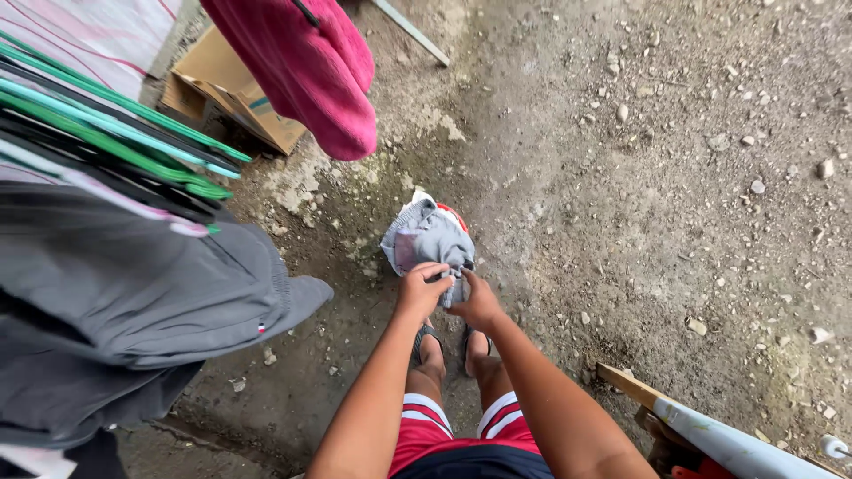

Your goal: Hanging items of clothing onto a drying rack using plastic hangers.

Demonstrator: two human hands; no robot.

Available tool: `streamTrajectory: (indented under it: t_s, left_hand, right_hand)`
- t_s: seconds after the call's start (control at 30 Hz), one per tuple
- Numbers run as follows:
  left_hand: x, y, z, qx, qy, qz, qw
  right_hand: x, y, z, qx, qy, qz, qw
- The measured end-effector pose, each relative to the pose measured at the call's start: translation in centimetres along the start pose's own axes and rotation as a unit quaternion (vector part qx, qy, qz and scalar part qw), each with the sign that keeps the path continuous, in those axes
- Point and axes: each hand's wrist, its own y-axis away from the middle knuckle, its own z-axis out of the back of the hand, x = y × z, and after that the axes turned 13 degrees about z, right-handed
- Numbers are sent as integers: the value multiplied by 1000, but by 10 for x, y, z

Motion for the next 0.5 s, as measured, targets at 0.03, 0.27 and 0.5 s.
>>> streamTrajectory:
  t_s: [0.03,0.27,0.5]
  left_hand:
    - [-11,11,0,-1,0,-5,1000]
    - [-81,99,24,106,192,87,972]
    - [-107,156,53,105,141,-92,980]
  right_hand:
    - [15,1,7,-3,1,4,1000]
    - [113,9,59,47,-140,-122,981]
    - [156,28,76,-7,-446,-133,885]
